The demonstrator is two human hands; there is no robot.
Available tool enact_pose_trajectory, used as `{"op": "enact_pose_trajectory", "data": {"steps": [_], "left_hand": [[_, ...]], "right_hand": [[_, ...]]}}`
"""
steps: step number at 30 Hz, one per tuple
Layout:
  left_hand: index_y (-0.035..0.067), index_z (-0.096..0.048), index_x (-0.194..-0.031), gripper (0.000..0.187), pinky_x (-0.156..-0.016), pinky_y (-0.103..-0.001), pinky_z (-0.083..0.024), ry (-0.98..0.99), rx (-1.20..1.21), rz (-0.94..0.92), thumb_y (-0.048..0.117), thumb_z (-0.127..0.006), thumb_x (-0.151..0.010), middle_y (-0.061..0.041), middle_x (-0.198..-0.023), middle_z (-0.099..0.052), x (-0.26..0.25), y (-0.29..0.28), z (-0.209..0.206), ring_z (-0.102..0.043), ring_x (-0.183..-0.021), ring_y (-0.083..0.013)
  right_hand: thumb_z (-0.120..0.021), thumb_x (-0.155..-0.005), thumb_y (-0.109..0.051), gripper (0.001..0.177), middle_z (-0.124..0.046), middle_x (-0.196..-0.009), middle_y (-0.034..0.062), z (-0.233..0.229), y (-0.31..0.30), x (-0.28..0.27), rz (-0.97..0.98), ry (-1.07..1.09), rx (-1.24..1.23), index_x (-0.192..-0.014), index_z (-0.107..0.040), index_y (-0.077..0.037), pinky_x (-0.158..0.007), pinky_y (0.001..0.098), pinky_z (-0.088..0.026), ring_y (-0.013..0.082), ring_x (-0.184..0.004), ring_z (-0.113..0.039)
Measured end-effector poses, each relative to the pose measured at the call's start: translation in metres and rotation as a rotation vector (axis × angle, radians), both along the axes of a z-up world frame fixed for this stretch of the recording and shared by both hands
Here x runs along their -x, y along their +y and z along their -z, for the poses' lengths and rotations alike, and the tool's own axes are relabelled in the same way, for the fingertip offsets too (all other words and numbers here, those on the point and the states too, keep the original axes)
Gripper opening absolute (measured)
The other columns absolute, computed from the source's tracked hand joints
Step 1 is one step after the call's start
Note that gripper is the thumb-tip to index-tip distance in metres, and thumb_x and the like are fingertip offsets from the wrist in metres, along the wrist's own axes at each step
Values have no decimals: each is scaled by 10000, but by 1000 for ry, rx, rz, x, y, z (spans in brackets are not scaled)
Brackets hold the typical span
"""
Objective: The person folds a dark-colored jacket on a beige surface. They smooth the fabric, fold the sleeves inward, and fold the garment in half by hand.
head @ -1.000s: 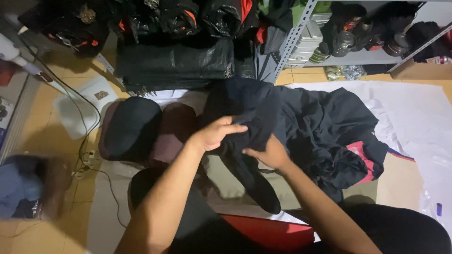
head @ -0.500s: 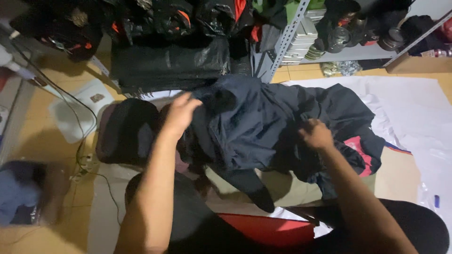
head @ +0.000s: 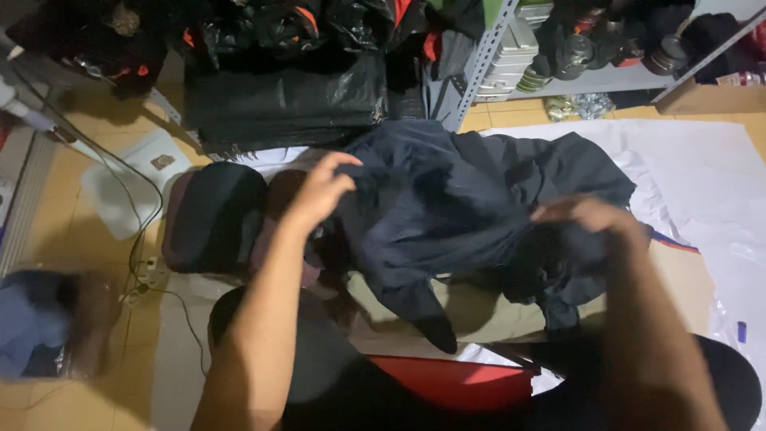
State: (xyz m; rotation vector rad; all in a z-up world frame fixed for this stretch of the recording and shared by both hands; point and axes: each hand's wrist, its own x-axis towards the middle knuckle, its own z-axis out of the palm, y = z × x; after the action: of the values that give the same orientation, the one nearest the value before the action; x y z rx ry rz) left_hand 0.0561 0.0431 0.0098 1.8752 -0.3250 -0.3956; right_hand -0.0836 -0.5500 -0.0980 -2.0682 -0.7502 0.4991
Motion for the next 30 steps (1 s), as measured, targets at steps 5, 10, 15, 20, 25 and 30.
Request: {"op": "enact_pose_trajectory", "data": {"steps": [5, 10, 15, 20, 25, 30], "left_hand": [[68, -572, -1405, 471, -1151, -517, -380, -196, -231, -214, 127, -545, -939, -257, -1369, -600, -17, 27, 7, -513, -1357, -412], [182, -490, -1542, 541, -1108, -548, -447, -21, -732, -105, 247, -471, -1005, -228, -1416, -611, -27, 13, 54, -563, -1346, -386], [118, -391, -1582, 693, -1041, -604, -410, -135, -977, 46, 184, -596, -924, -233, -1392, -618, -18, -16, 61, -598, -1290, -420], [133, -353, -1580, 847, -1066, -627, -399, -286, -932, 130, 201, -785, -854, -258, -1527, -433, 26, -56, 36, -471, -1382, -452], [249, -268, -1642, 931, -1136, -625, -344, -415, -733, 311, 252, -788, -870, -195, -1633, -319, 41, -84, 53, -398, -1452, -454], [325, -353, -1612, 875, -1224, -645, -210, -527, -546, 518, 392, -801, -862, -159, -1671, -286, 66, -110, 48, -263, -1539, -437]], "right_hand": [[-621, -923, -440, 475, -749, -1156, 161, 117, -203, -3, 910, -57, 684, -1298, -752, -179, -801, 534, -515, 409, -1044, -718], [-813, -864, -351, 523, -532, -1310, 211, 44, -70, 0, 1261, 15, 1233, -1355, -746, -182, -753, 566, -474, 475, -1078, -578], [-660, -797, -798, 969, -508, -1571, 157, -73, 123, 26, 952, 151, 1046, -1552, -492, -215, -1158, 648, -311, 377, -1444, -469], [-654, -825, -776, 820, -536, -1526, 93, 116, 54, 24, 786, 122, 1148, -1507, -506, -345, -1105, 651, -347, 327, -1450, -463], [-584, -1030, -412, 564, -586, -1456, 281, -6, 152, 22, 938, 165, 439, -1442, -589, -27, -1100, 661, -393, 474, -1381, -514], [-705, -974, -299, 325, -795, -1150, 155, -93, 213, 33, 689, 335, -22, -1181, -785, -62, -971, 482, -531, 272, -1119, -697]]}}
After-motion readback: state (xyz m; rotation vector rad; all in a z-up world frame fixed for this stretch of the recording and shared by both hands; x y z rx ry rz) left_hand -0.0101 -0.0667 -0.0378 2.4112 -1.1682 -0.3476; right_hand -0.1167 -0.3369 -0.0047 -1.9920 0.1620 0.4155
